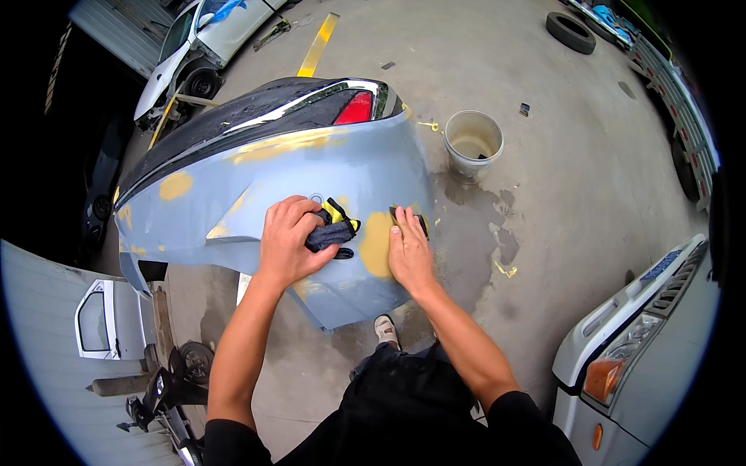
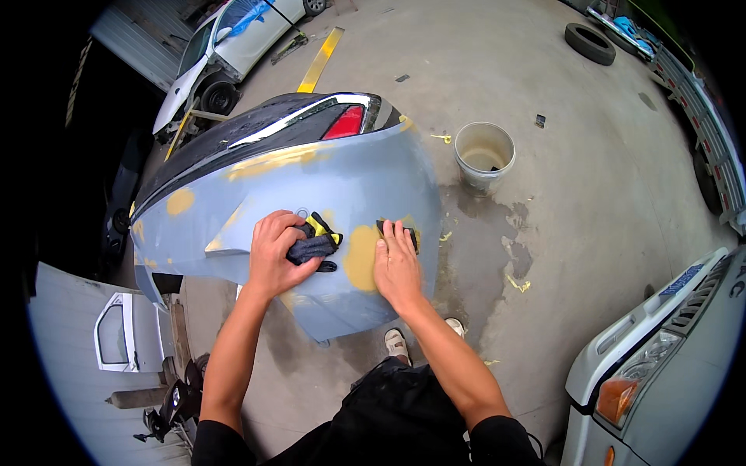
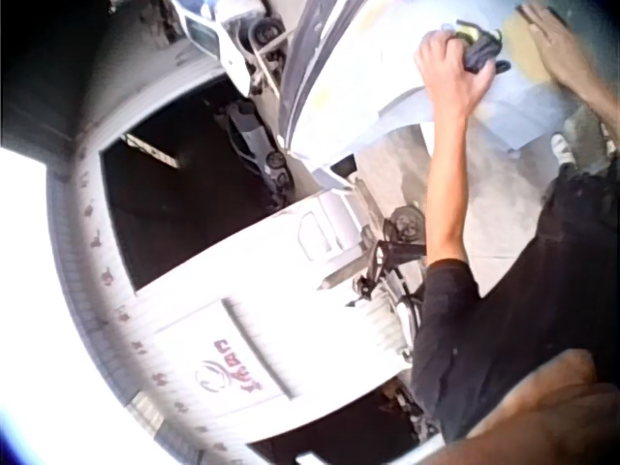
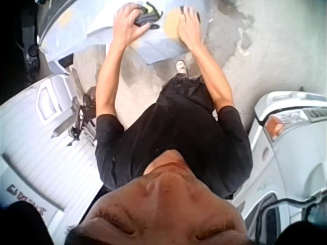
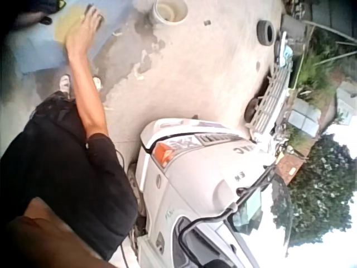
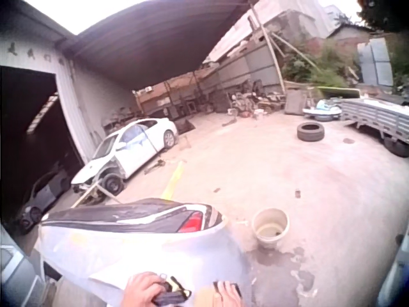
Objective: The person removes yellow masking tape from the edges of a detached car bumper, then wipes the surface with a cloth and sands a section with a sanding block.
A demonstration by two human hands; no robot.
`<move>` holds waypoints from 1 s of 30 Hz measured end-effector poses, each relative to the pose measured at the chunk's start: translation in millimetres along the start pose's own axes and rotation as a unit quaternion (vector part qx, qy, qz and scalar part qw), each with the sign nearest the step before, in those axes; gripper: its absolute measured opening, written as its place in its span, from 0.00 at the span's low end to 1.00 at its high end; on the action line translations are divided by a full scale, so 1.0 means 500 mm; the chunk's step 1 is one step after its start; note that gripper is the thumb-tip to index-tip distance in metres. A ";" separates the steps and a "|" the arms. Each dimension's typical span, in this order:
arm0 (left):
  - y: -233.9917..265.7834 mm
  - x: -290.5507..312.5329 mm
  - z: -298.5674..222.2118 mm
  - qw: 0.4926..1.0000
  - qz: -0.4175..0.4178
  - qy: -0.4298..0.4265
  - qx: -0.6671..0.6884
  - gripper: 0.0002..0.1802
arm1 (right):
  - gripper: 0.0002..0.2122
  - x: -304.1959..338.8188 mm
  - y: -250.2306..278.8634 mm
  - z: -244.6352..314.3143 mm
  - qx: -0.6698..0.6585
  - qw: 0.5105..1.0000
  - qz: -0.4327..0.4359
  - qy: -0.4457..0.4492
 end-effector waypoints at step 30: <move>0.012 0.024 0.011 0.999 -0.030 0.038 -0.002 0.21 | 0.39 0.110 -0.031 0.088 0.181 0.977 0.086 0.067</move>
Point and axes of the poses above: each hand's wrist, its own x-axis away from the middle knuckle, its own y-axis out of the back of the hand, z = x × y, the point moved 5 cm from there along -x, towards the middle knuckle, and after that the axes turned 5 degrees about -z, right-handed, at the moved point
